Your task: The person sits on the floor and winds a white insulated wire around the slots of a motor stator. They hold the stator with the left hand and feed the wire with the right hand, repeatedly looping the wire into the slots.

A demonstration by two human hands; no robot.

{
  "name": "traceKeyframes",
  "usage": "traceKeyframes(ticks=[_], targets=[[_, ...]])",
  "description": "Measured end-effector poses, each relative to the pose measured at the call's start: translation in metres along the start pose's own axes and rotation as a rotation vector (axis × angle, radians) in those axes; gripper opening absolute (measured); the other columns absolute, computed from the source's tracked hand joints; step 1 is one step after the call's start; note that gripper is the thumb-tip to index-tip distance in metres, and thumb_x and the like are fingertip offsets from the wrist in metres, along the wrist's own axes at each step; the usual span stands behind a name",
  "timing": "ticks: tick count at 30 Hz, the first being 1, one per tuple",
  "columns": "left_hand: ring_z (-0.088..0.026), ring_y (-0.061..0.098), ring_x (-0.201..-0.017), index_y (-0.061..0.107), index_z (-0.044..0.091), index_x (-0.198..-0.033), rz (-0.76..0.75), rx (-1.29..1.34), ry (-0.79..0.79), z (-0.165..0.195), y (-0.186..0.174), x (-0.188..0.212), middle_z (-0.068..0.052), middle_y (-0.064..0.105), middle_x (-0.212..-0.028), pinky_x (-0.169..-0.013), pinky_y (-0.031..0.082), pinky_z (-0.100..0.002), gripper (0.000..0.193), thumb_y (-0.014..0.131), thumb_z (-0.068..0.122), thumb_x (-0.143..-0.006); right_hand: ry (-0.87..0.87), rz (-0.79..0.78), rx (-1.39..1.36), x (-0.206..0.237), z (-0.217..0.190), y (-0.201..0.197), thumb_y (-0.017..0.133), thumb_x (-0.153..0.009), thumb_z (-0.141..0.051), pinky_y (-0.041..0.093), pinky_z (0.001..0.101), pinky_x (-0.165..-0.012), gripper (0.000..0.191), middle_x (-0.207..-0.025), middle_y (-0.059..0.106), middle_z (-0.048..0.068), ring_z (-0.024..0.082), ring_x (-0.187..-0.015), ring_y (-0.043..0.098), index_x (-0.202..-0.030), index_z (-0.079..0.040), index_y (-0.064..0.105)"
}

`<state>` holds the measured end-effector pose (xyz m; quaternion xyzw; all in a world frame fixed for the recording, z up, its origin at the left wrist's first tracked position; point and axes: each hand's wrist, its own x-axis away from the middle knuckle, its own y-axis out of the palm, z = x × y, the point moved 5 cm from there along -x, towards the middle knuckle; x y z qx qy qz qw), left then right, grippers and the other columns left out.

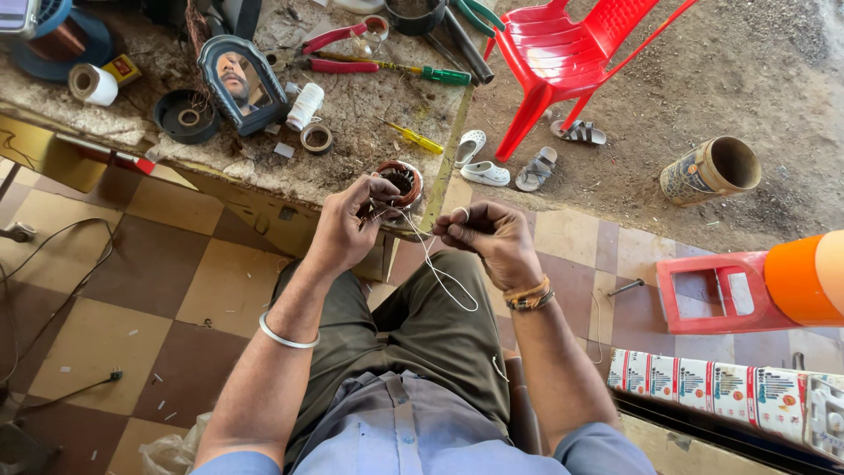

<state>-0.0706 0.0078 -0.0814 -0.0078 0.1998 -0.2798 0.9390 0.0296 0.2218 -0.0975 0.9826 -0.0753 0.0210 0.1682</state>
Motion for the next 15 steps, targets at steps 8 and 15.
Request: traceKeyframes(ticks=[8,15], targets=[[-0.015,0.074,-0.104,0.062,-0.002,-0.114,-0.006,-0.014,-0.001,0.005,0.002,-0.001,-0.01,0.074,-0.109,-0.087,0.064,-0.028,0.032,0.063,-0.019,-0.087,0.073,-0.014,0.116,-0.013,-0.007,0.004,0.068,-0.092,0.008,0.065,0.0375,-0.087,0.014,-0.106,0.077,0.019,0.025,-0.098,0.077,-0.106,0.006,0.07],[-0.022,0.076,-0.105,0.063,0.0,-0.116,0.013,-0.215,0.073,0.02,0.0,-0.001,-0.012,0.076,-0.11,-0.089,0.061,-0.032,0.038,0.069,-0.014,-0.082,0.038,-0.013,0.188,-0.023,-0.014,0.008,0.071,-0.091,0.008,0.065,0.0353,-0.085,0.015,-0.102,0.078,0.016,0.022,-0.094,0.077,-0.106,0.006,0.071]])
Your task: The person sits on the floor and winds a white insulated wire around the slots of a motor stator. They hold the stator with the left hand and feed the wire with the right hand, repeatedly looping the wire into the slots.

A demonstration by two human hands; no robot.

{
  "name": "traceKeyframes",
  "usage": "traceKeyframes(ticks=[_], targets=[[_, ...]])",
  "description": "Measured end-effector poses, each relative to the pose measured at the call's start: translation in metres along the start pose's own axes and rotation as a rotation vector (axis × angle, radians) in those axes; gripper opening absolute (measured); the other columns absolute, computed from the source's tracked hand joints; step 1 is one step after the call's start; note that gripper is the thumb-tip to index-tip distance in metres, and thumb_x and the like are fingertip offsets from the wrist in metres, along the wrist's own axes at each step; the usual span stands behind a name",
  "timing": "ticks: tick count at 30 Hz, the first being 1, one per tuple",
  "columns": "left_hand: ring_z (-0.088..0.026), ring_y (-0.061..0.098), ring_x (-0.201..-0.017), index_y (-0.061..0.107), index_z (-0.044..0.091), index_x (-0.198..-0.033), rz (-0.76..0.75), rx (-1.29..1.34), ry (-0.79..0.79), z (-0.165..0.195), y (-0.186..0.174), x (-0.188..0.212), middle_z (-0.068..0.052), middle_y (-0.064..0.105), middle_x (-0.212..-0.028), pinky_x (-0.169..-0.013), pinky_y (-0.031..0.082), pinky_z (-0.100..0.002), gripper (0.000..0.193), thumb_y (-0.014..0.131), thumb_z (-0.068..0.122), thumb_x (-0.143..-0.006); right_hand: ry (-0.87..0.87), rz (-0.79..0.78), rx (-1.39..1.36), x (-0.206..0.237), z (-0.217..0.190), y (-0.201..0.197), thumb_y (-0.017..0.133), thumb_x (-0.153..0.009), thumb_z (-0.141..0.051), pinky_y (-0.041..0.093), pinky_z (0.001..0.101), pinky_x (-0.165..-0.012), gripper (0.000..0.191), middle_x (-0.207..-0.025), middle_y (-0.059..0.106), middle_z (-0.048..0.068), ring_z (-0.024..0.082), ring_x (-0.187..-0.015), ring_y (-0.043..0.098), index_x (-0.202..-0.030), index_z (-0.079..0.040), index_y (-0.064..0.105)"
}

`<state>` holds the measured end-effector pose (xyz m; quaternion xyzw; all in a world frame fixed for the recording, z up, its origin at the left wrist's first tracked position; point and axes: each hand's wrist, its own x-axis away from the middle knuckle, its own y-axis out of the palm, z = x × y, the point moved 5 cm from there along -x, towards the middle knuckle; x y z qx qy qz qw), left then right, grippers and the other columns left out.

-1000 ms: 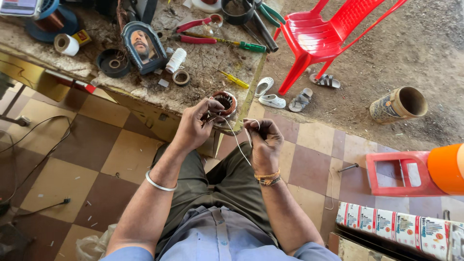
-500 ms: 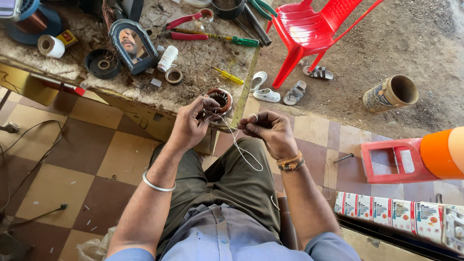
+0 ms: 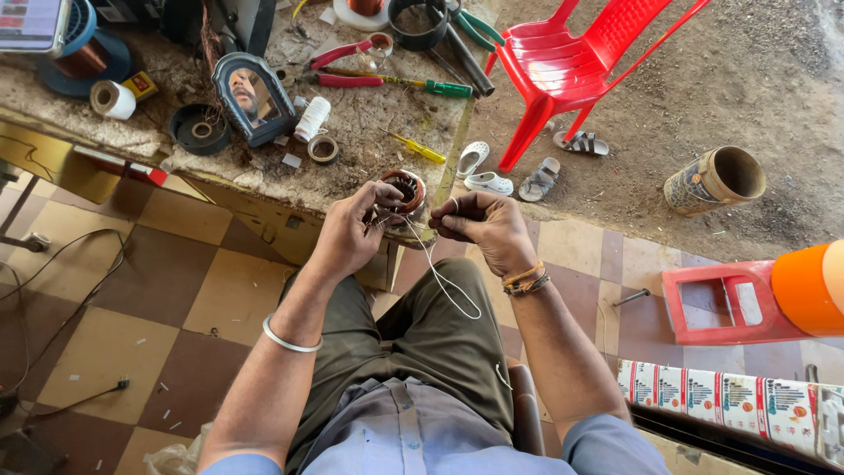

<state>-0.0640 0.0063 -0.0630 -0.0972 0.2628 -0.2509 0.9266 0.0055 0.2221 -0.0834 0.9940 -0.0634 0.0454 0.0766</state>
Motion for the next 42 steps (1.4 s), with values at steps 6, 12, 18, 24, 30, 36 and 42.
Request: traceKeyframes(ticks=[6,12,18,24,30,36,42], targets=[[-0.034,0.071,-0.109,0.058,0.006,-0.129,-0.033,-0.352,0.079,0.012,-0.001,0.0,-0.017,0.074,-0.118,-0.089,0.059,-0.041,0.051,0.065,-0.006,-0.08,-0.159,0.085,0.254,0.001,-0.015,0.012,0.073,-0.088,0.009,0.063,0.0315,-0.083,0.014,-0.099,0.079,0.013,0.017,-0.09,0.078,-0.101,0.003,0.074],[-0.037,0.072,-0.102,0.051,0.009,-0.14,-0.102,-0.483,0.038,0.013,0.005,-0.001,-0.017,0.075,-0.117,-0.081,0.058,-0.045,0.053,0.064,-0.005,-0.09,-0.561,0.394,0.642,0.044,-0.015,0.057,0.074,-0.087,0.009,0.062,0.0271,-0.079,0.015,-0.099,0.08,0.012,0.015,-0.089,0.077,-0.1,0.002,0.076],[-0.033,0.076,-0.099,0.049,0.007,-0.14,0.0,-0.171,0.002,0.014,0.008,0.0,-0.015,0.077,-0.107,-0.082,0.06,-0.04,0.059,0.07,-0.004,-0.086,-0.639,0.562,0.492,0.056,0.01,0.065,0.076,-0.089,0.007,0.061,0.0261,-0.08,0.011,-0.103,0.08,0.011,0.016,-0.092,0.076,-0.098,0.002,0.074],[-0.032,0.077,-0.096,0.044,0.008,-0.143,-0.013,-0.208,-0.059,0.009,0.012,0.0,-0.014,0.078,-0.107,-0.075,0.059,-0.039,0.064,0.073,-0.001,-0.087,-0.504,0.581,0.477,0.058,0.026,0.04,0.082,-0.083,0.001,0.065,0.0254,-0.08,0.029,-0.106,0.077,0.01,0.015,-0.094,0.076,-0.11,0.0,0.07],[-0.033,0.077,-0.098,0.045,0.008,-0.142,-0.016,-0.185,-0.028,0.013,0.008,-0.001,-0.014,0.079,-0.107,-0.078,0.058,-0.04,0.063,0.072,-0.003,-0.086,-0.725,0.478,0.625,0.07,-0.015,0.027,0.058,-0.086,0.003,0.062,0.0301,-0.082,0.041,-0.132,0.064,0.016,0.018,-0.113,0.066,-0.126,-0.002,0.062],[-0.035,0.075,-0.093,0.044,0.008,-0.142,-0.046,-0.269,-0.012,0.017,0.011,-0.002,-0.013,0.079,-0.106,-0.076,0.057,-0.042,0.064,0.073,0.0,-0.085,-0.556,0.198,0.854,0.051,-0.026,0.038,0.076,-0.089,-0.008,0.058,0.0331,-0.071,0.019,-0.094,0.077,0.012,0.019,-0.081,0.073,-0.107,-0.002,0.075],[-0.038,0.074,-0.09,0.041,0.006,-0.143,-0.08,-0.423,0.033,0.023,0.007,-0.004,-0.014,0.078,-0.107,-0.071,0.057,-0.046,0.068,0.07,0.002,-0.082,-0.506,0.18,0.837,0.041,-0.03,0.048,0.076,-0.09,-0.009,0.057,0.0339,-0.064,0.01,-0.084,0.076,0.013,0.025,-0.071,0.075,-0.098,-0.002,0.077]])
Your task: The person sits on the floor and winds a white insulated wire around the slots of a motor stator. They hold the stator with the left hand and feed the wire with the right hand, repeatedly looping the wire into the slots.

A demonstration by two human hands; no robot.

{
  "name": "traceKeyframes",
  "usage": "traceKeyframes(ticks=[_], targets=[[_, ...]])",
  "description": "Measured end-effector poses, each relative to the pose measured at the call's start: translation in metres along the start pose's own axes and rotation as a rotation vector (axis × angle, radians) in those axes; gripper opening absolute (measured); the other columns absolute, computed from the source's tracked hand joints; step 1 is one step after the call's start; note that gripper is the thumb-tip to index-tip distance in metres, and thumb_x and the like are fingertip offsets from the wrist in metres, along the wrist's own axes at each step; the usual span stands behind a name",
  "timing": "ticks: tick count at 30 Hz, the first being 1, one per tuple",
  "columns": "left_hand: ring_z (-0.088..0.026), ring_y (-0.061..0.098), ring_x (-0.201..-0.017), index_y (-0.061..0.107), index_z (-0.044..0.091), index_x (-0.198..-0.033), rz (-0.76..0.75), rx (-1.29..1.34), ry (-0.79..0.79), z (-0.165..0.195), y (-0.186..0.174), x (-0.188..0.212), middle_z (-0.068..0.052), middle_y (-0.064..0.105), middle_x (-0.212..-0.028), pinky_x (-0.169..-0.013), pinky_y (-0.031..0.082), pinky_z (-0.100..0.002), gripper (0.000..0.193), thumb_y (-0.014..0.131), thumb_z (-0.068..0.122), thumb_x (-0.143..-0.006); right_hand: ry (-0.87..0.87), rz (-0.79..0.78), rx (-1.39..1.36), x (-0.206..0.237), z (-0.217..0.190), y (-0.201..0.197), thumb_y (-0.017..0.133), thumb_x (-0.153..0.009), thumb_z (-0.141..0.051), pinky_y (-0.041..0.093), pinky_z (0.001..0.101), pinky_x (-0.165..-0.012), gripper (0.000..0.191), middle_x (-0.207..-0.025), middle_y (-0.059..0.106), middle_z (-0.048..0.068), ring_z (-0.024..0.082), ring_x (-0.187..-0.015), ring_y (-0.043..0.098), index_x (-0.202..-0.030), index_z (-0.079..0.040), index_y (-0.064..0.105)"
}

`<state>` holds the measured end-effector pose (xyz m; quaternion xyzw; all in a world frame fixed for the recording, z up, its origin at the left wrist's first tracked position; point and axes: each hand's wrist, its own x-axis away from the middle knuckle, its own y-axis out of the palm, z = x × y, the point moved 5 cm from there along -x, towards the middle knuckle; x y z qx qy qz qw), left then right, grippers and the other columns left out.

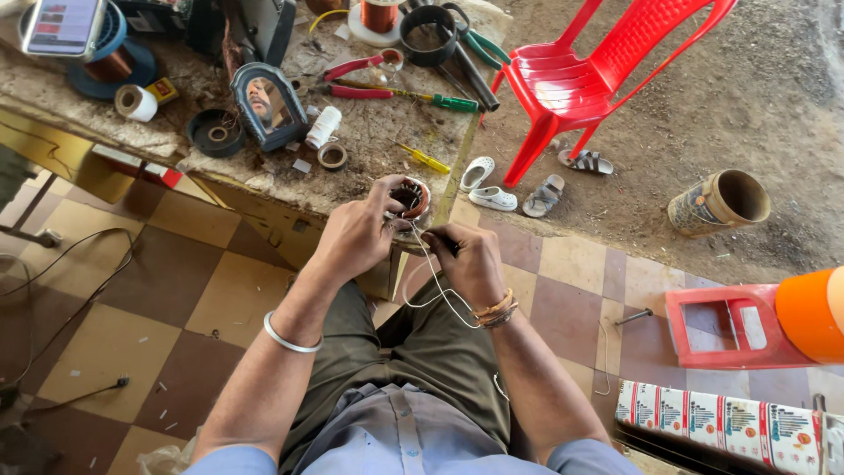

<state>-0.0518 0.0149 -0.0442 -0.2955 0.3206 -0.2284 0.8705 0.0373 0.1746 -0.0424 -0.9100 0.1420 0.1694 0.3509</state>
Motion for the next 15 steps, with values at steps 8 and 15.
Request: traceKeyframes(ticks=[8,15], targets=[[-0.04,0.073,-0.086,0.032,0.004,-0.152,-0.181,-0.115,-0.085,-0.004,0.006,-0.01,-0.017,0.077,-0.104,-0.074,0.056,-0.049,0.074,0.063,0.003,-0.085,-0.222,-0.117,0.409,-0.01,-0.016,0.0,0.07,-0.082,0.0,0.055,0.0443,-0.074,0.005,-0.083,0.068,0.014,0.034,-0.082,0.068,-0.086,-0.003,0.068],[-0.037,0.073,-0.104,0.035,0.007,-0.152,0.025,0.141,-0.056,-0.004,0.004,0.0,-0.016,0.078,-0.111,-0.087,0.057,-0.043,0.077,0.073,0.003,-0.086,-0.159,0.173,0.21,0.007,-0.015,0.016,0.075,-0.088,-0.007,0.055,0.0395,-0.067,0.008,-0.086,0.073,0.016,0.031,-0.077,0.07,-0.095,-0.002,0.073]])
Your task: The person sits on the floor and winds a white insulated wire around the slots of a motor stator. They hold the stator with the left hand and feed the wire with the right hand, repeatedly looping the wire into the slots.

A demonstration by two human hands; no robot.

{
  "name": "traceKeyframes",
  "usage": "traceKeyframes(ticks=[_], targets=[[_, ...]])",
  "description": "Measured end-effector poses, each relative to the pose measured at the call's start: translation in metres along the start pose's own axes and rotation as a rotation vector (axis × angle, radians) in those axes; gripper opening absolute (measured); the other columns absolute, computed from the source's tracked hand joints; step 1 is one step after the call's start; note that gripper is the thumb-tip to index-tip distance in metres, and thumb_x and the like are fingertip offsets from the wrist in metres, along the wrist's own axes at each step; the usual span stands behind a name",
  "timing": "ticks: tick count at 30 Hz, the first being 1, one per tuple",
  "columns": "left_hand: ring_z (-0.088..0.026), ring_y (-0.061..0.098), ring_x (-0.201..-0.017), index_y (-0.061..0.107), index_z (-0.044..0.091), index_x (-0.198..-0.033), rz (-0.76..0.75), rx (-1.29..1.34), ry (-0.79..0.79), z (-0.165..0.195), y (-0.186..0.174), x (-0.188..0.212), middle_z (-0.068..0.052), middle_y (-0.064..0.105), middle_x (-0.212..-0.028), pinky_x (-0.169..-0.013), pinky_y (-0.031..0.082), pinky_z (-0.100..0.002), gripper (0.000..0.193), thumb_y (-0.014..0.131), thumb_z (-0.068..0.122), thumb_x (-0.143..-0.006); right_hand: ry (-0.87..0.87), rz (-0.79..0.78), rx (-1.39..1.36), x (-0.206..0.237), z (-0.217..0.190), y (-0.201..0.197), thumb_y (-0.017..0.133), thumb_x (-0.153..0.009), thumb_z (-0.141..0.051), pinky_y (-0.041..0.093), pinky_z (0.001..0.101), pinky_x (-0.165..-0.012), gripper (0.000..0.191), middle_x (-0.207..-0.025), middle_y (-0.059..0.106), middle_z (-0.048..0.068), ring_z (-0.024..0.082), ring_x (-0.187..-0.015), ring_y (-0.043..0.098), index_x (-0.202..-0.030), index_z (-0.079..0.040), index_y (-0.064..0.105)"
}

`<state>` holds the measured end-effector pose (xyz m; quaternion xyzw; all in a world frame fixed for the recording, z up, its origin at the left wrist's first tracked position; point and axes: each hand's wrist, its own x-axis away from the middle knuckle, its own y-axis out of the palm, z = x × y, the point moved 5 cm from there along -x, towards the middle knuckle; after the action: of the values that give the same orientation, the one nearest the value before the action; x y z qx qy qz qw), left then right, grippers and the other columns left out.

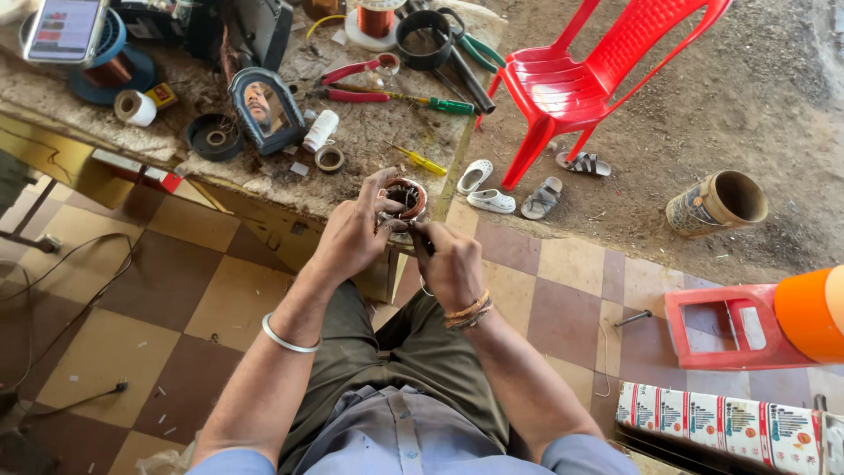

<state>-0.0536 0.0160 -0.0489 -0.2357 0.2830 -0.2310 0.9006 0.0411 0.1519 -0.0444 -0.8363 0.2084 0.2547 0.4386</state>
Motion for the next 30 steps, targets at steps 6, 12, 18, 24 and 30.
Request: traceKeyframes(ticks=[6,12,18,24,30], targets=[[-0.035,0.075,-0.105,0.034,0.008,-0.152,0.041,0.099,-0.042,-0.009,0.005,0.006,-0.016,0.077,-0.111,-0.088,0.059,-0.041,0.08,0.075,0.0,-0.084,0.7,-0.321,-0.699,0.034,0.04,0.01,0.079,-0.093,-0.015,0.044,0.0216,-0.052,0.017,-0.078,0.072,0.002,0.004,-0.062,0.058,-0.102,-0.001,0.077],[-0.036,0.074,-0.104,0.035,0.007,-0.152,0.028,0.071,-0.044,-0.013,0.007,0.003,-0.017,0.078,-0.109,-0.089,0.059,-0.04,0.082,0.076,-0.002,-0.081,0.654,-0.434,-1.159,0.032,0.039,-0.035,0.058,-0.099,-0.011,0.041,0.0167,-0.048,0.024,-0.084,0.077,0.006,0.002,-0.056,0.054,-0.104,0.0,0.078],[-0.034,0.074,-0.107,0.034,0.004,-0.15,0.053,0.135,-0.03,-0.004,0.002,0.004,-0.018,0.077,-0.112,-0.089,0.059,-0.039,0.081,0.077,-0.001,-0.082,-0.023,-0.2,-0.487,-0.03,0.005,-0.043,0.054,-0.097,0.003,0.055,0.0228,-0.067,0.033,-0.109,0.076,0.008,0.012,-0.082,0.07,-0.117,-0.008,0.078],[-0.036,0.076,-0.099,0.036,0.011,-0.151,0.036,0.134,-0.109,0.004,-0.005,0.005,-0.015,0.08,-0.109,-0.083,0.059,-0.041,0.083,0.071,-0.004,-0.078,-0.102,-0.288,0.034,-0.072,-0.007,-0.007,0.075,-0.086,-0.007,0.058,0.0349,-0.071,0.023,-0.103,0.079,0.009,0.026,-0.084,0.076,-0.108,-0.012,0.08],[-0.04,0.073,-0.098,0.034,0.012,-0.151,0.046,0.036,-0.119,0.003,-0.009,0.005,-0.02,0.076,-0.108,-0.081,0.056,-0.047,0.085,0.081,0.004,-0.08,0.095,-0.351,-0.109,-0.083,0.007,0.02,0.074,-0.085,-0.004,0.06,0.0322,-0.071,0.02,-0.089,0.079,0.01,0.019,-0.076,0.078,-0.101,-0.012,0.081]])
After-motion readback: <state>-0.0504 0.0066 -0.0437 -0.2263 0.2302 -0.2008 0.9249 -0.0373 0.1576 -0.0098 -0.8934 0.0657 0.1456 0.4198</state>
